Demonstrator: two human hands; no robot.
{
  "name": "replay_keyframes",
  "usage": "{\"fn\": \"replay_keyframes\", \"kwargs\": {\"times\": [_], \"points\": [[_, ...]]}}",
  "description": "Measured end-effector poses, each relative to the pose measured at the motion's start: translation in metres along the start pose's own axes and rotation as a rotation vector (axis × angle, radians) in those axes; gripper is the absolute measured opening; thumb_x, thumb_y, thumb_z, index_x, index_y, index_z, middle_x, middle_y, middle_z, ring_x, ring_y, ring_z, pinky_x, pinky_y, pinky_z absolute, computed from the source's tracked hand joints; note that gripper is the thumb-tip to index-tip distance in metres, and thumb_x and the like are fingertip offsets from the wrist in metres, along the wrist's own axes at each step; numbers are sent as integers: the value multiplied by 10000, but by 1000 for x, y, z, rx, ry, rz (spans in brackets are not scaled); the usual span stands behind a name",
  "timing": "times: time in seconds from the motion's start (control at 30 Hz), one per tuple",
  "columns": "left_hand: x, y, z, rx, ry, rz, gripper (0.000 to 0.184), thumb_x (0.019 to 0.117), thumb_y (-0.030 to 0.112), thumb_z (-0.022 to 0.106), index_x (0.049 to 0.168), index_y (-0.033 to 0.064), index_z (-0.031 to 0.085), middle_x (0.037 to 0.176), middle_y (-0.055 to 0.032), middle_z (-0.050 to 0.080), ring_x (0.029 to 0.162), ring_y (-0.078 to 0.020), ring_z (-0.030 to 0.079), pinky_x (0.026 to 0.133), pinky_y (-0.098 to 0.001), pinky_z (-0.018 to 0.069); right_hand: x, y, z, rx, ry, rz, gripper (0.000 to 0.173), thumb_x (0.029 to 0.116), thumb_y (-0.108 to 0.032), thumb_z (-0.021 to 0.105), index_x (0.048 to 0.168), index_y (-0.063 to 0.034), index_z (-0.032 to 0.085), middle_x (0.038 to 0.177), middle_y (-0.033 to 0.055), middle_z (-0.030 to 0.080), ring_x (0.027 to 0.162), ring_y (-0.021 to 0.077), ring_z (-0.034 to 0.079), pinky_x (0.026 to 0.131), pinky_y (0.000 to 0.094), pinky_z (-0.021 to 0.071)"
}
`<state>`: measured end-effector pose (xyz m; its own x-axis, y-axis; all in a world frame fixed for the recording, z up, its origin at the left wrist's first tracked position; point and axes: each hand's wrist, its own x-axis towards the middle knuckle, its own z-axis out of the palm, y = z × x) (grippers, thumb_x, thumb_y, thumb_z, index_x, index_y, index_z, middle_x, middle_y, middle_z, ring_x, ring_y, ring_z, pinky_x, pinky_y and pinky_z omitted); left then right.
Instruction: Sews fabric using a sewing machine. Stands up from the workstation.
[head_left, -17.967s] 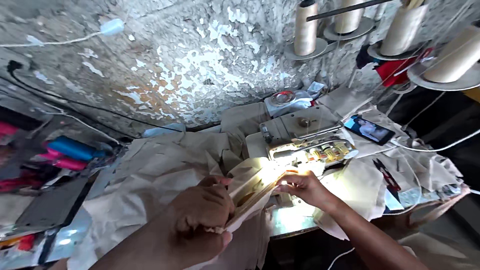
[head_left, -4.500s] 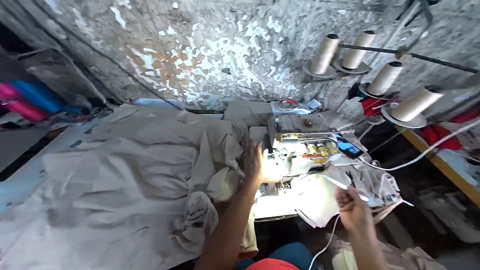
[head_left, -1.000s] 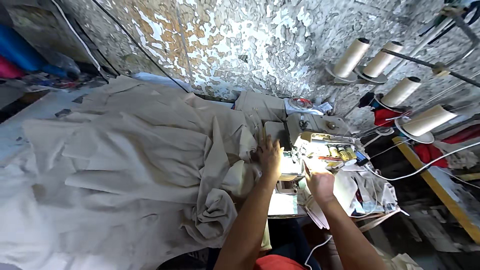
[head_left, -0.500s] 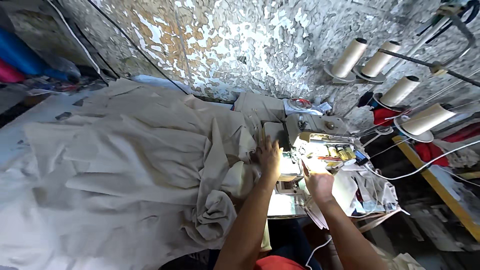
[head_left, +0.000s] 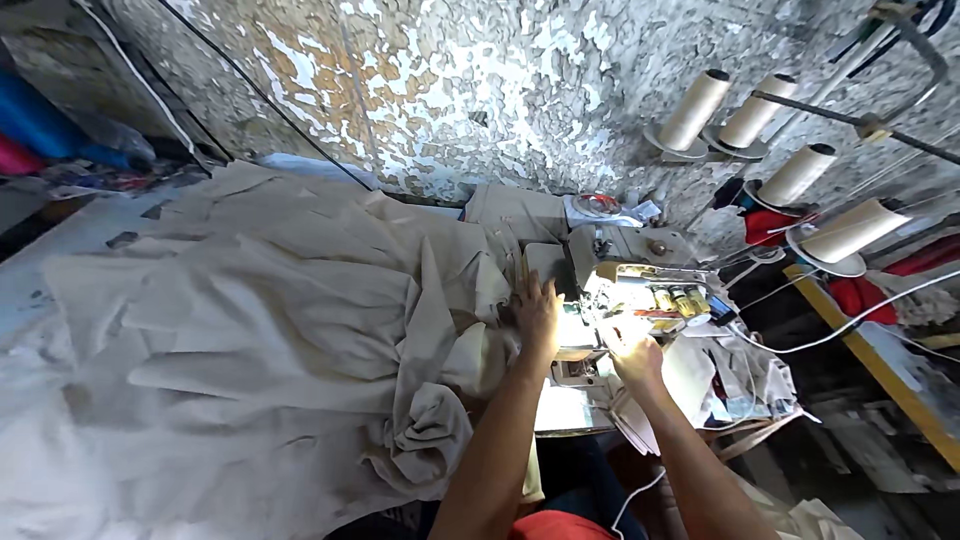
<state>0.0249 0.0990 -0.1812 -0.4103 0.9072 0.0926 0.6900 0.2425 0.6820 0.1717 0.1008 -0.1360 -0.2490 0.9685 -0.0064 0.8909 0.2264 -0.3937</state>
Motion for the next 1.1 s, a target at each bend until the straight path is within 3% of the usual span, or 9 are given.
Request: {"fn": "replay_keyframes", "kwargs": {"times": [0.2, 0.47, 0.77, 0.9, 1.1], "points": [[0, 1, -2, 24, -4, 3, 402, 1077, 235, 522, 1423, 32, 549, 1641, -220, 301, 1494, -467, 289, 1120, -655, 321, 5, 6, 15, -99, 199, -226, 275, 1030, -159, 567, 1038, 52, 743, 944, 272, 726, 899, 469, 718, 745, 611, 546], [1, -3, 3, 7, 16, 27, 402, 1079, 220, 504, 1430, 28, 547, 1632, -235, 311, 1493, -478, 289, 1118, -663, 322, 4, -4, 14, -71, 164, -109, 296, 1035, -172, 565, 1104, 67, 725, 1019, 300, 713, 989, 491, 694, 839, 631, 525], [1, -3, 3, 12, 25, 19, 395, 1078, 236, 514, 1410, 30, 568, 1620, -236, 335, 1478, -473, 321, 1099, -655, 346, 9, -1, 24, -43, 252, -149, 262, 1013, -147, 593, 1054, 74, 728, 1003, 296, 712, 962, 494, 698, 793, 639, 529], [1, -2, 2, 20, 22, 19, 400, 1079, 236, 511, 1419, 29, 556, 1627, -229, 323, 1483, -467, 313, 1110, -655, 337, 8, -5, 22, -66, 162, -65, 307, 1042, -188, 552, 1126, 61, 710, 1098, 301, 698, 1073, 486, 671, 889, 630, 508], [0, -3, 2, 8, 20, 23, 398, 1079, 236, 513, 1418, 32, 557, 1629, -228, 324, 1488, -460, 310, 1116, -653, 328, 5, -14, 20, 2, 118, 41, 326, 1046, -207, 549, 1107, 71, 710, 1056, 301, 705, 1068, 470, 676, 920, 608, 500]]}}
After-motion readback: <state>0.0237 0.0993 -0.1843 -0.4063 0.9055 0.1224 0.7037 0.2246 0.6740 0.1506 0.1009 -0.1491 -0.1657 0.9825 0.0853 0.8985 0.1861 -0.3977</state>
